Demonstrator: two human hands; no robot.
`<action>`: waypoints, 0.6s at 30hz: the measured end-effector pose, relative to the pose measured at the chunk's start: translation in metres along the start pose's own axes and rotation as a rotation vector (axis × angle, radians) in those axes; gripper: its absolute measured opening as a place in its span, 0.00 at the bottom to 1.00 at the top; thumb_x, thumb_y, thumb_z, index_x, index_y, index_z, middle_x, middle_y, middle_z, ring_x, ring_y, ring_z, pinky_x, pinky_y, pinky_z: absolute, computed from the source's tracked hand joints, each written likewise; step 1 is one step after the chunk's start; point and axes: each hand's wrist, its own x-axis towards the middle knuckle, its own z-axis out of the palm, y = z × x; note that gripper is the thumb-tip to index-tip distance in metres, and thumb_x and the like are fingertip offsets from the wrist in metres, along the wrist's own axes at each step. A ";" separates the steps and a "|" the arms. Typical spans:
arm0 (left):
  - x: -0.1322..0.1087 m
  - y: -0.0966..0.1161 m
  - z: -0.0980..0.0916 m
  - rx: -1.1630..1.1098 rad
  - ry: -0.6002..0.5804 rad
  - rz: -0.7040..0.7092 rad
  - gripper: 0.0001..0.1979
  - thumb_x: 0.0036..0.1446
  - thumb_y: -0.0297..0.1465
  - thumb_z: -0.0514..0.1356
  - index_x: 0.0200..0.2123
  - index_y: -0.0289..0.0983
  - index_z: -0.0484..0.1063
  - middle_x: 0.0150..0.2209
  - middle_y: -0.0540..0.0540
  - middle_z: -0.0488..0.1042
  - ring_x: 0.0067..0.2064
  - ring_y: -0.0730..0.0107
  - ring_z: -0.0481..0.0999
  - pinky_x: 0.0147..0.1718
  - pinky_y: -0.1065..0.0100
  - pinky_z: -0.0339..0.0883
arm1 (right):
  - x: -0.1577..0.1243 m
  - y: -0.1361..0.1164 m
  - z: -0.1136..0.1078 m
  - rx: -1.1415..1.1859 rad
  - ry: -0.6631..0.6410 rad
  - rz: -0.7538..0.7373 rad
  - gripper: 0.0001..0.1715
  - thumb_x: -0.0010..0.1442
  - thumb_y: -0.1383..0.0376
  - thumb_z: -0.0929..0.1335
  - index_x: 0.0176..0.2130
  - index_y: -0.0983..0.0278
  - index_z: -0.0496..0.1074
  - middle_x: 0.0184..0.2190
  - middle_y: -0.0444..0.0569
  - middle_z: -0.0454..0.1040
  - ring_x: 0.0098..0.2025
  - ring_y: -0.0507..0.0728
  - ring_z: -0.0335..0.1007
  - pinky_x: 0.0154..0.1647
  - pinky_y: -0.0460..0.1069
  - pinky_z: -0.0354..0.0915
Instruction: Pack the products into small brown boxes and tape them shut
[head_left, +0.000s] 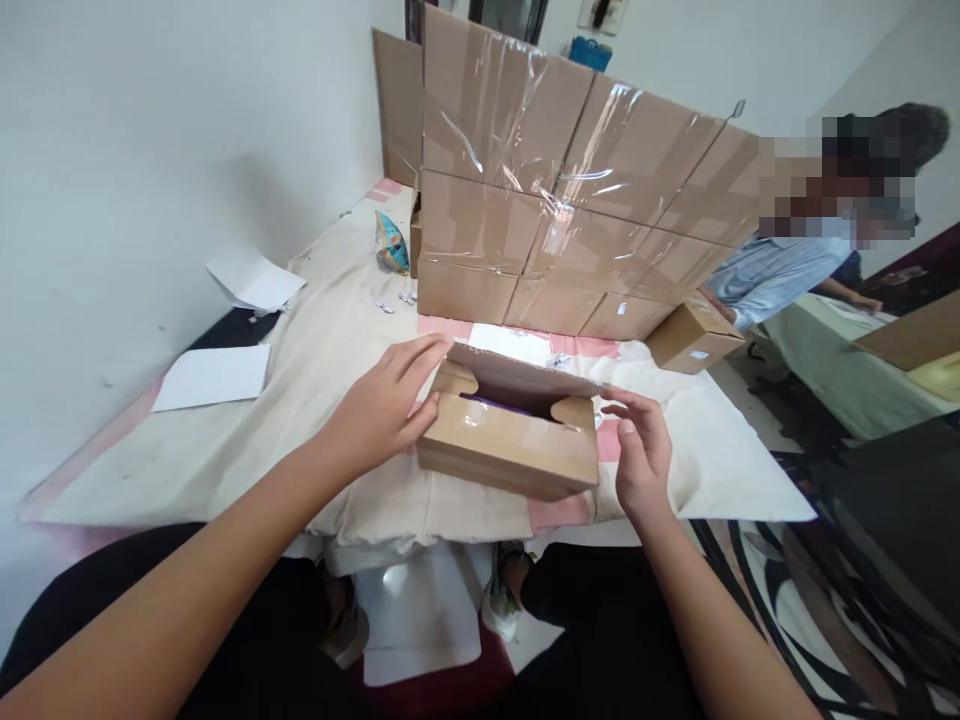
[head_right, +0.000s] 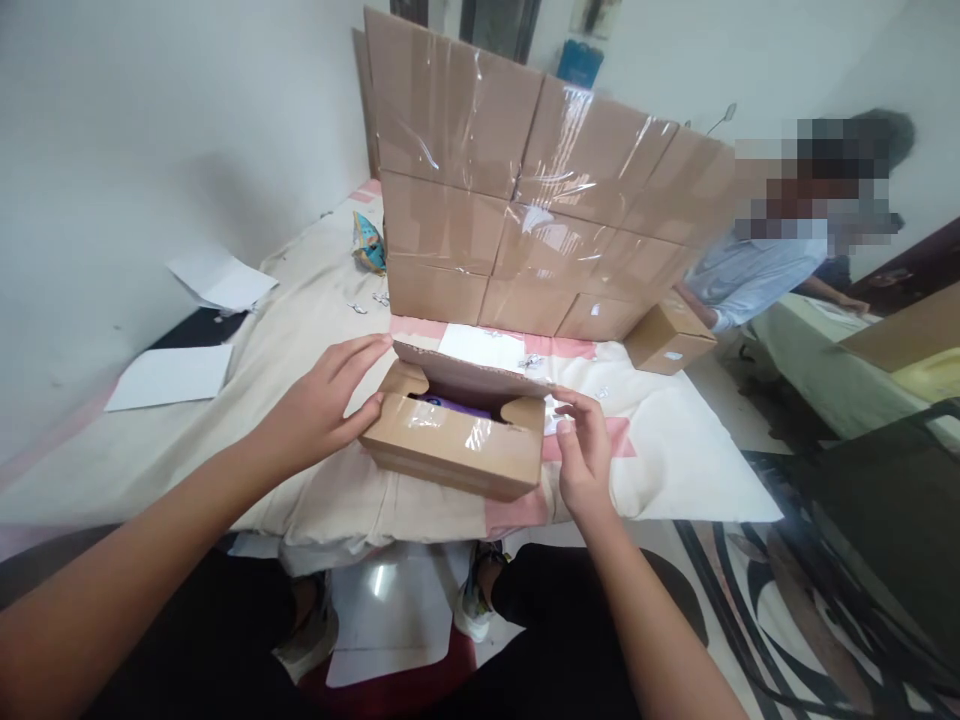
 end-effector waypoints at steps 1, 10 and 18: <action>0.000 0.001 -0.002 0.039 -0.012 0.044 0.25 0.65 0.27 0.53 0.65 0.34 0.59 0.64 0.33 0.65 0.63 0.51 0.66 0.60 0.50 0.67 | 0.000 0.000 -0.002 -0.031 0.011 -0.063 0.11 0.70 0.58 0.64 0.50 0.57 0.71 0.47 0.52 0.74 0.52 0.62 0.70 0.54 0.60 0.67; -0.003 0.000 -0.006 0.051 -0.066 0.054 0.20 0.67 0.27 0.52 0.61 0.36 0.67 0.53 0.37 0.74 0.53 0.55 0.74 0.49 0.54 0.71 | 0.000 -0.011 -0.003 -0.146 -0.183 -0.236 0.12 0.67 0.68 0.65 0.48 0.57 0.73 0.46 0.52 0.79 0.51 0.63 0.71 0.52 0.63 0.69; -0.007 0.018 -0.012 0.180 -0.295 0.142 0.31 0.61 0.51 0.60 0.62 0.41 0.70 0.49 0.37 0.74 0.52 0.47 0.72 0.48 0.50 0.70 | 0.013 -0.016 0.011 -0.093 -0.229 -0.064 0.14 0.69 0.63 0.66 0.32 0.59 0.76 0.44 0.51 0.82 0.48 0.62 0.77 0.52 0.61 0.71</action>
